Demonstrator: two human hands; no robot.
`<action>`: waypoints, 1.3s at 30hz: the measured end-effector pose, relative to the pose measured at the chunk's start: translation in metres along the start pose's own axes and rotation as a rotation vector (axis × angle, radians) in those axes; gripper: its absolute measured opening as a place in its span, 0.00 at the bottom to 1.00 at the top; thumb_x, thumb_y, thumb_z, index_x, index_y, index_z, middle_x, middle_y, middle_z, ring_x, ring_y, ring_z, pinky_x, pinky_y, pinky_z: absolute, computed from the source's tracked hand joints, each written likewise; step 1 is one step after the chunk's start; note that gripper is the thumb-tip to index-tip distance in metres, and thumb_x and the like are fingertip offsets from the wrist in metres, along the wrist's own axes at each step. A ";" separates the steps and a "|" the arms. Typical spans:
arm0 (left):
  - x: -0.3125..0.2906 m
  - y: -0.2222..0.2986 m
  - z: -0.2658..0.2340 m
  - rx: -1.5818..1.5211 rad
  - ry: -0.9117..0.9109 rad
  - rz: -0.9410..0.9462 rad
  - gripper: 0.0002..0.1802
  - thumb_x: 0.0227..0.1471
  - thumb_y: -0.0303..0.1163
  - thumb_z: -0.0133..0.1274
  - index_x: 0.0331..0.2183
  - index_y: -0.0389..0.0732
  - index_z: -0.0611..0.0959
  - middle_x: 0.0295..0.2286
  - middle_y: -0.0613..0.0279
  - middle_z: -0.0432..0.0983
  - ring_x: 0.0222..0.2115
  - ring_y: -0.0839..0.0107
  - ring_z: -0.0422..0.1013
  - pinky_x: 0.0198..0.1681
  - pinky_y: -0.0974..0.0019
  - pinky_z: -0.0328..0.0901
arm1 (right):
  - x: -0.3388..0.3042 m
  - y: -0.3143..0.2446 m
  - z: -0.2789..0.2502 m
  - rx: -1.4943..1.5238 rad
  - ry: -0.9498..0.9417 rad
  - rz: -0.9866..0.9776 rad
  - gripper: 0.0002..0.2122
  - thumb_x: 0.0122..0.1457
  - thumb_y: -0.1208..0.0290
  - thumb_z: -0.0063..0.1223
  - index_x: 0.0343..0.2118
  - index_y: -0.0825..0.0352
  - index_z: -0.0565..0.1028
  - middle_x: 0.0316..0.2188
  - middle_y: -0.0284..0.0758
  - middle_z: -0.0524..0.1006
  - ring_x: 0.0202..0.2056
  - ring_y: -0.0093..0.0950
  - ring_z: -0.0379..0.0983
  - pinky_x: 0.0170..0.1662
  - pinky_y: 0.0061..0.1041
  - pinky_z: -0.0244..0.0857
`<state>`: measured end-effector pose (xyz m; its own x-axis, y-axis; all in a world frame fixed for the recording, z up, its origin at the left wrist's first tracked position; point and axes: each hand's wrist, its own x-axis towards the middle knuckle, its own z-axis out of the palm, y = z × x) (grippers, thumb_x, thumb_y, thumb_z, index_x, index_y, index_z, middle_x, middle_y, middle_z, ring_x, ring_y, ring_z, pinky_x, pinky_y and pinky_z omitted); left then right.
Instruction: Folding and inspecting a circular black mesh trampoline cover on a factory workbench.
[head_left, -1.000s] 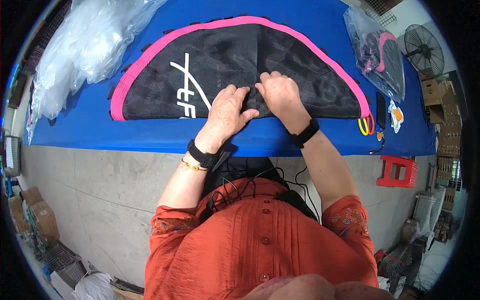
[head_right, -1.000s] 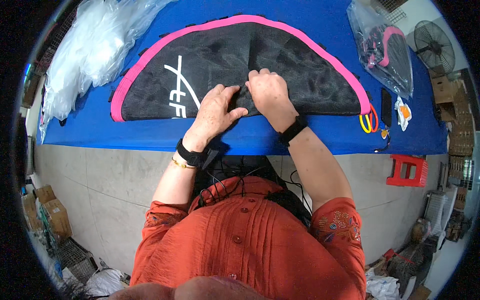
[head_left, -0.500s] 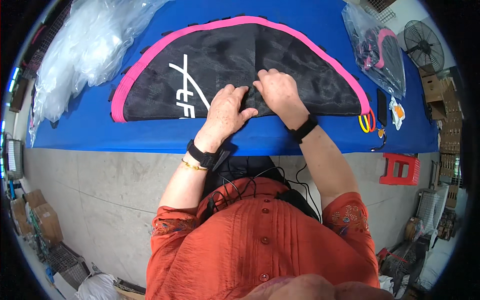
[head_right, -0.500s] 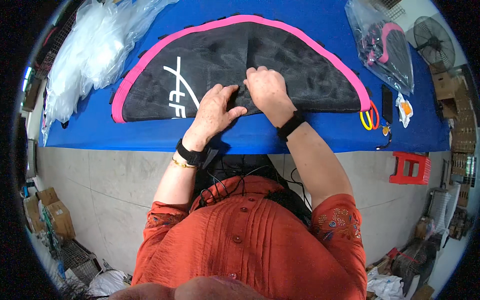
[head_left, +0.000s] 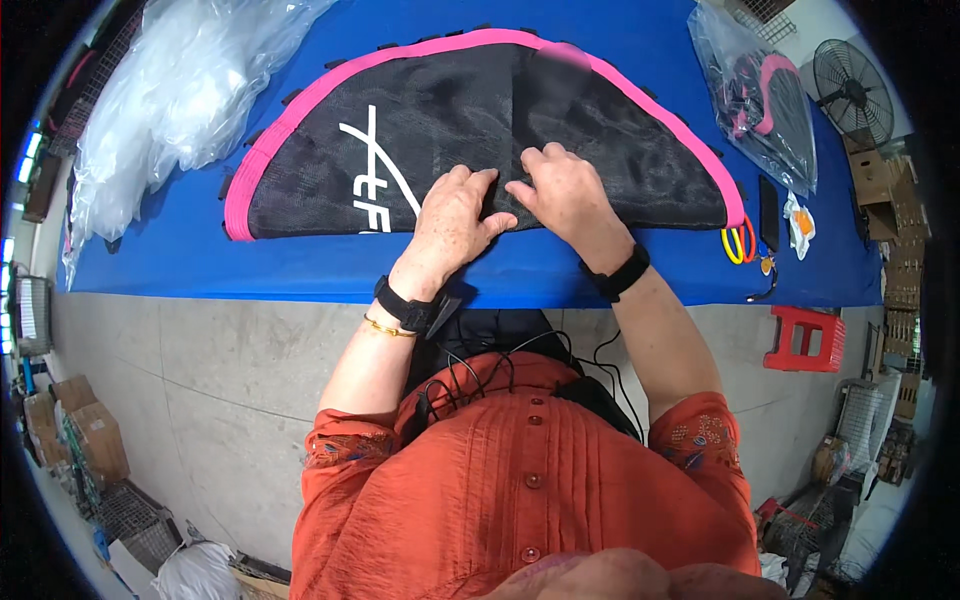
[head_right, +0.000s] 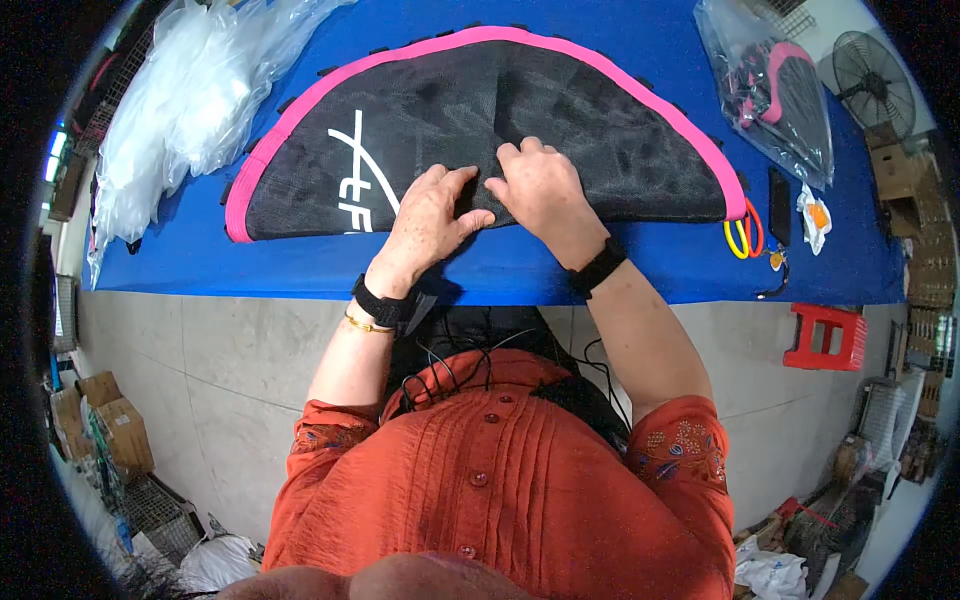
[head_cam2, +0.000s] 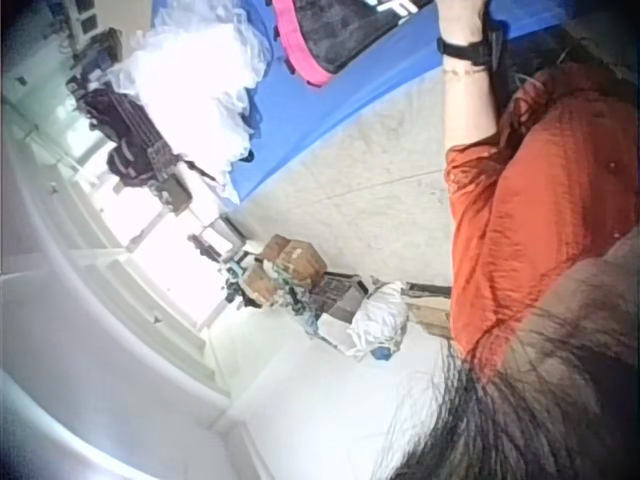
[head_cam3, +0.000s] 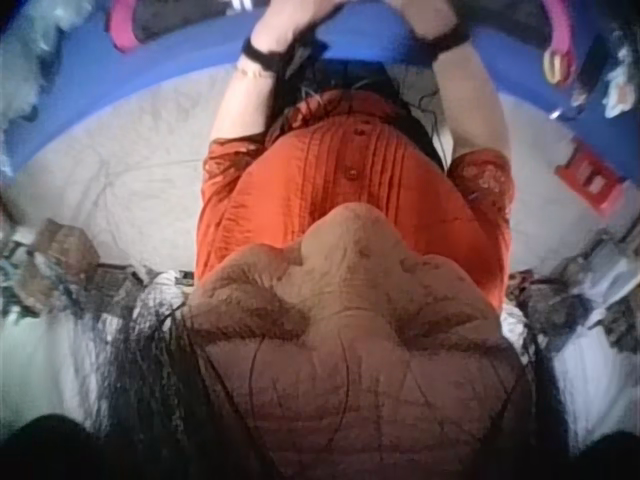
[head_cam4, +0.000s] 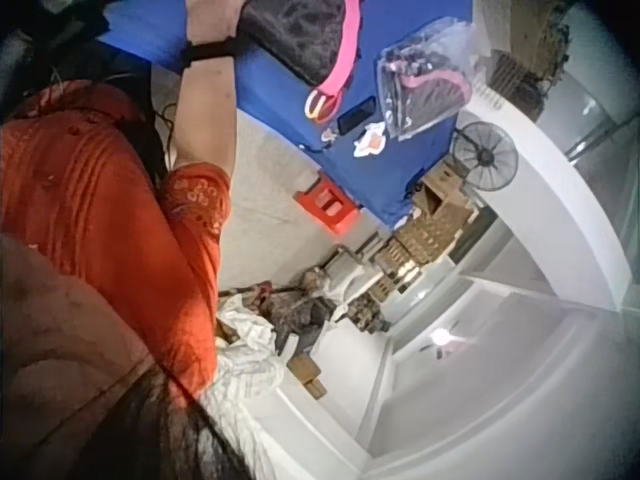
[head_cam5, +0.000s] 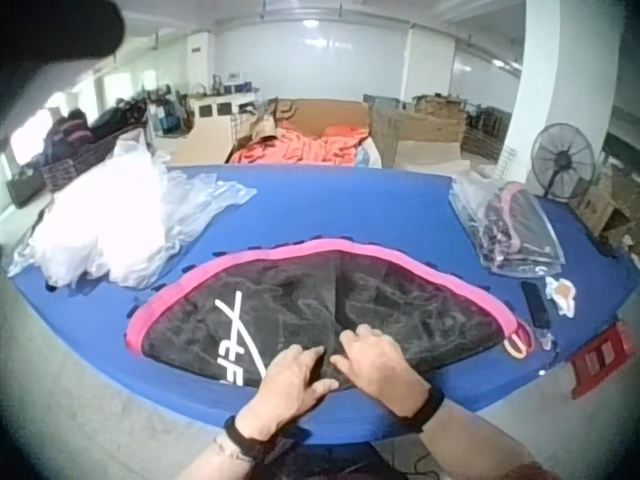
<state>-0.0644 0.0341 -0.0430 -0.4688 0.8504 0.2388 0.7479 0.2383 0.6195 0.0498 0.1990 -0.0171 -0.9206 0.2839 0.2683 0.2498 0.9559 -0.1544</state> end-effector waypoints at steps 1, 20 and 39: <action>0.000 0.000 0.000 0.003 -0.009 -0.004 0.37 0.46 0.44 0.75 0.55 0.36 0.83 0.40 0.48 0.78 0.45 0.48 0.75 0.52 0.50 0.71 | -0.001 0.001 -0.001 0.030 0.012 -0.025 0.13 0.59 0.63 0.68 0.38 0.65 0.79 0.34 0.46 0.80 0.38 0.44 0.82 0.40 0.40 0.79; -0.002 -0.003 0.003 0.022 0.010 0.067 0.31 0.49 0.42 0.73 0.53 0.41 0.86 0.39 0.49 0.77 0.43 0.48 0.75 0.50 0.50 0.71 | 0.027 0.006 0.007 -0.153 -0.102 0.078 0.11 0.65 0.61 0.63 0.39 0.64 0.81 0.34 0.41 0.85 0.38 0.39 0.85 0.41 0.36 0.80; -0.004 0.002 0.002 0.034 0.023 0.066 0.26 0.50 0.42 0.72 0.50 0.46 0.89 0.38 0.50 0.77 0.42 0.50 0.74 0.49 0.51 0.71 | -0.009 0.014 0.013 0.120 0.107 0.039 0.06 0.58 0.72 0.65 0.36 0.65 0.79 0.35 0.42 0.79 0.41 0.45 0.79 0.46 0.42 0.75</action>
<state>-0.0598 0.0325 -0.0442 -0.4280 0.8539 0.2959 0.7932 0.1980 0.5758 0.0577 0.2091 -0.0341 -0.8721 0.3333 0.3584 0.2414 0.9300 -0.2773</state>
